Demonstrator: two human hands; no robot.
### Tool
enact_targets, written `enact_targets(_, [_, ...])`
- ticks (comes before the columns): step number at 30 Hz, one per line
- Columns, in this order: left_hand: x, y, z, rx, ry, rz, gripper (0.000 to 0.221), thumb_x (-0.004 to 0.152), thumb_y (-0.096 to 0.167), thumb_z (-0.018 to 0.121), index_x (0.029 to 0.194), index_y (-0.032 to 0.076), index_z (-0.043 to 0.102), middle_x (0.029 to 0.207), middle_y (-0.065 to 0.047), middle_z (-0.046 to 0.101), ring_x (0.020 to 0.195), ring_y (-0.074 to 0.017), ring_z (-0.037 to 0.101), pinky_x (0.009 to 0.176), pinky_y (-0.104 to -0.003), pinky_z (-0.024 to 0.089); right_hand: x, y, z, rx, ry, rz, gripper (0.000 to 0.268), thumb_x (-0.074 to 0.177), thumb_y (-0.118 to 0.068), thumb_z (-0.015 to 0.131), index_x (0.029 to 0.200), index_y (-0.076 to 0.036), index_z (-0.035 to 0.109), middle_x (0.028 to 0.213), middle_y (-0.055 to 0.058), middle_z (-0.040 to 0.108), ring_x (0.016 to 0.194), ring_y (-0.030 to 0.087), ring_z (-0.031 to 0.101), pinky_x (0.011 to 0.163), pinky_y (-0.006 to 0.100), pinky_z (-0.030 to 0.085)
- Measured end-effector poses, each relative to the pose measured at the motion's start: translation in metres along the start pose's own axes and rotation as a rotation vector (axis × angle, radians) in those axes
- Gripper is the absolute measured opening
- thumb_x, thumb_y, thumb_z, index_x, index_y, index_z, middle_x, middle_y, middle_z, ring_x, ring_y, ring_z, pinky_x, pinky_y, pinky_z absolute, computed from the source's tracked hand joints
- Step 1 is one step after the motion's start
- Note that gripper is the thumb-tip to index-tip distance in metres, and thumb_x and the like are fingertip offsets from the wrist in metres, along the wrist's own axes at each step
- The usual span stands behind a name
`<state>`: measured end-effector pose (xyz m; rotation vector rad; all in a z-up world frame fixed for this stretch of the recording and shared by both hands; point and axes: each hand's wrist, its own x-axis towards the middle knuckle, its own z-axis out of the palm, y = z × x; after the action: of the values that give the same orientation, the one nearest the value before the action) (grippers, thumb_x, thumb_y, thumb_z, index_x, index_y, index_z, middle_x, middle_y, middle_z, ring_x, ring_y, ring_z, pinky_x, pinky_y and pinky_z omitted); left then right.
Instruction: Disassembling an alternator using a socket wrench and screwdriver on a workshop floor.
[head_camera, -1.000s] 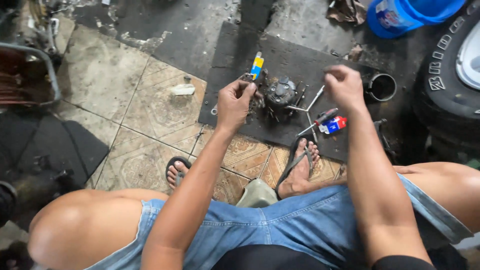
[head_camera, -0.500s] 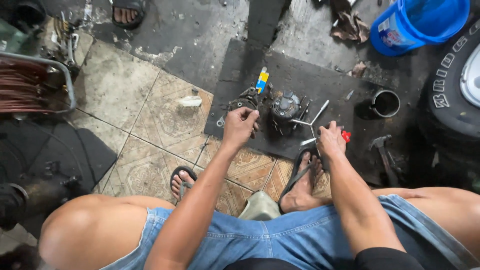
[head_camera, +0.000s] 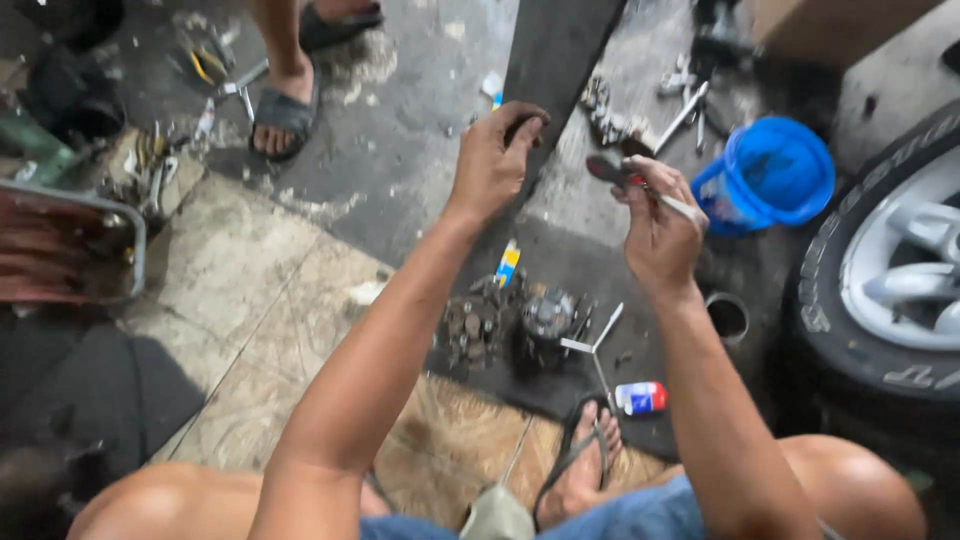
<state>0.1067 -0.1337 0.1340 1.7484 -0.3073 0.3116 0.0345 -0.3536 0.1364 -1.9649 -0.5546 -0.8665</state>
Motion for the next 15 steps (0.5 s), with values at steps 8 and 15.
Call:
enact_targets(8, [0.085, 0.044, 0.005, 0.016, 0.124, 0.238, 0.018, 0.091, 0.009, 0.069, 0.106, 0.003, 0.075, 0.082, -0.004, 0.075, 0.058, -0.0121, 0.056, 0.053, -0.029, 0.046, 0.120, -0.071, -0.031, -0.284, -0.106, -0.631, 0.010, 0.104, 0.004, 0.069, 0.112, 0.010, 0.068, 0.122, 0.030, 0.070, 0.103, 0.042, 0.074, 0.090, 0.046, 0.063])
enact_targets(15, [0.114, 0.022, 0.024, 0.083, 0.058, 0.124, 0.027, 0.096, 0.034, 0.068, 0.111, 0.011, 0.070, 0.100, -0.018, 0.076, 0.101, -0.0456, 0.071, 0.093, -0.060, 0.055, 0.132, -0.020, -0.005, -0.239, 0.141, -0.794, 0.026, 0.107, -0.018, 0.065, 0.106, 0.006, 0.075, 0.110, 0.033, 0.074, 0.091, 0.046, 0.076, 0.075, 0.048, 0.061])
